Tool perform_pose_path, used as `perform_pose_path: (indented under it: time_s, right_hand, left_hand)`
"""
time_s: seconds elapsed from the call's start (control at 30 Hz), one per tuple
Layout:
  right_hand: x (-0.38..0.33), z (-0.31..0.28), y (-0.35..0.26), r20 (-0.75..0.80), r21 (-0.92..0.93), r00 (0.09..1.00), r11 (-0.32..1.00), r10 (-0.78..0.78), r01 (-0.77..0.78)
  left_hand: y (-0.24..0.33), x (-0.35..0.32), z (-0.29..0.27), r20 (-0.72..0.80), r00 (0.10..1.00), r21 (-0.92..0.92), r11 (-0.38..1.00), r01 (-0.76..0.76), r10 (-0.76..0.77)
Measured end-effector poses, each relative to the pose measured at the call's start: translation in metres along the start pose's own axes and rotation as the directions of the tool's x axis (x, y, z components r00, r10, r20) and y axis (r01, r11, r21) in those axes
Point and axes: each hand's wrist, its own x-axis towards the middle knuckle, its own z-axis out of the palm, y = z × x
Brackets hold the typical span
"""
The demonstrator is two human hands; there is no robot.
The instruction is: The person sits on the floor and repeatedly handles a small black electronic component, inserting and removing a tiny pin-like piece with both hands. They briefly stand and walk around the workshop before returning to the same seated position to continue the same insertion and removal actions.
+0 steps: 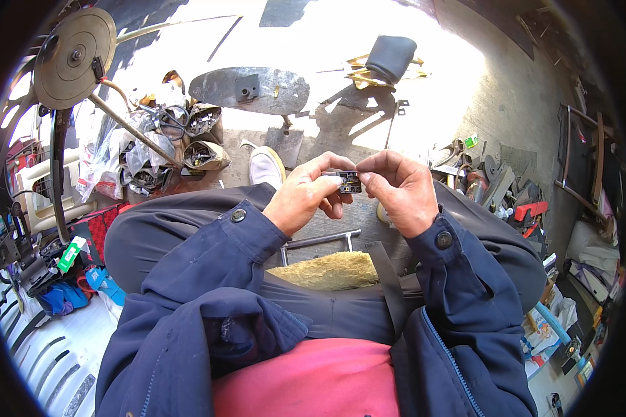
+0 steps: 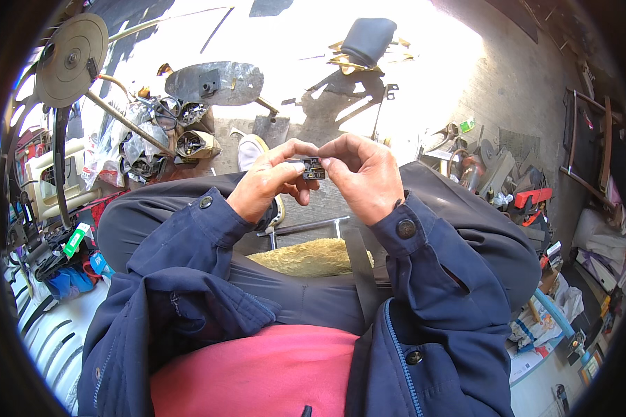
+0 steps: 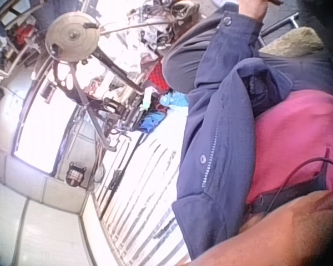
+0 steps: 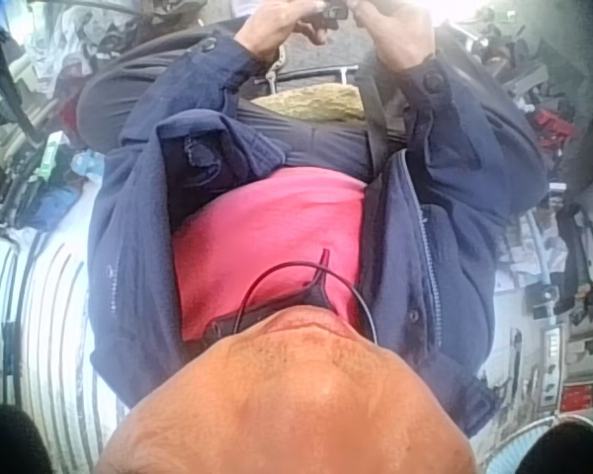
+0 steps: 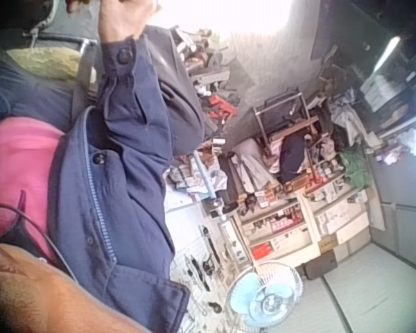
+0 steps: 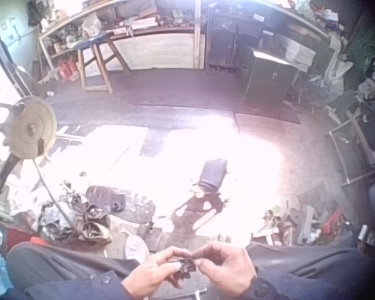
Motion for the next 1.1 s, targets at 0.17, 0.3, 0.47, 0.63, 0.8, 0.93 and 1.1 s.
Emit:
perform_pose_path:
  time_s: [0.17, 0.3, 0.47, 0.63, 0.8, 0.93, 1.1]
  right_hand:
    - [-0.002, 0.006, -0.003, -0.036, -0.112, 0.993, 0.988, -0.11, 0.105]
    - [-0.004, 0.006, -0.008, -0.012, -0.279, 0.97, 0.933, -0.242, 0.229]
    - [-0.005, 0.009, -0.009, 0.016, -0.351, 0.953, 0.891, -0.302, 0.288]
    - [-0.004, 0.01, -0.007, 0.051, -0.424, 0.923, 0.829, -0.38, 0.365]
    - [-0.001, 0.012, -0.008, 0.106, -0.521, 0.886, 0.734, -0.452, 0.437]
    - [-0.001, 0.014, -0.009, 0.144, -0.571, 0.853, 0.662, -0.501, 0.486]
    - [-0.001, 0.015, -0.012, 0.18, -0.614, 0.825, 0.594, -0.536, 0.52]
  left_hand:
    - [0.0, 0.0, -0.001, 0.005, 1.0, 0.022, 1.0, -0.006, 0.005]
    - [0.0, 0.001, -0.001, 0.007, 1.0, 0.036, 0.999, -0.008, 0.008]
    - [-0.001, 0.001, -0.002, 0.009, 1.0, 0.042, 0.999, -0.011, 0.01]
    - [-0.001, 0.0, -0.002, 0.002, 1.0, 0.036, 0.999, -0.013, 0.013]
    - [0.0, -0.001, -0.004, 0.019, 1.0, 0.052, 0.999, 0.003, -0.004]
    - [0.0, -0.002, -0.005, 0.019, 1.0, 0.074, 0.997, 0.007, -0.008]
    - [-0.001, -0.002, -0.005, 0.022, 1.0, 0.072, 0.997, -0.002, 0.001]
